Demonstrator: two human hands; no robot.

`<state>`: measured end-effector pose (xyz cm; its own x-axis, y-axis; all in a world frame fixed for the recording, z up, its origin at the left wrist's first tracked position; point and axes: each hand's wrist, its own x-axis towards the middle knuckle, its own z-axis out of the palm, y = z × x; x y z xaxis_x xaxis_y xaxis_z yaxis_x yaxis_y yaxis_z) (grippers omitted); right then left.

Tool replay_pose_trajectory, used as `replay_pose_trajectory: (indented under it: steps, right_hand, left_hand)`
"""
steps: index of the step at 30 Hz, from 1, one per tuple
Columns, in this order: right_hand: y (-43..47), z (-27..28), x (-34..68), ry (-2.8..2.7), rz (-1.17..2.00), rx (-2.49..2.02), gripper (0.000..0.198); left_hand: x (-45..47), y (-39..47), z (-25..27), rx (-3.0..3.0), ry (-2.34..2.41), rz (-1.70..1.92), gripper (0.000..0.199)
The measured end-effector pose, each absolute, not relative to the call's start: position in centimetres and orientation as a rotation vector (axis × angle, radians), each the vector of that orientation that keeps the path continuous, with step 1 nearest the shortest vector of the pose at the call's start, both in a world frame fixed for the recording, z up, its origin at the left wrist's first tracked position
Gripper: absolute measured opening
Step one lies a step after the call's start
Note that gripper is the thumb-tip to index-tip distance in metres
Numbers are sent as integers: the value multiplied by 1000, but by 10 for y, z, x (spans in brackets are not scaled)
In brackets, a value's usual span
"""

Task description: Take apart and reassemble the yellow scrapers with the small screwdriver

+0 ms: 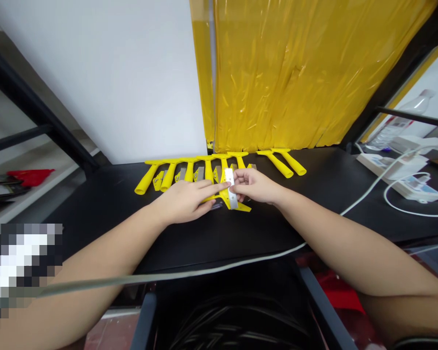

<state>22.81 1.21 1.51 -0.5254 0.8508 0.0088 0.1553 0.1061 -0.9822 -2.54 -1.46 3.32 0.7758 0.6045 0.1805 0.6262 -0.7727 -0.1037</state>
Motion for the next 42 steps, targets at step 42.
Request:
replay_pose_trajectory:
  steps: [42]
  right_hand:
    - [13, 29, 259, -2305, 529, -1188, 22]
  left_hand:
    - [-48, 4, 38, -2858, -1190, -154, 57]
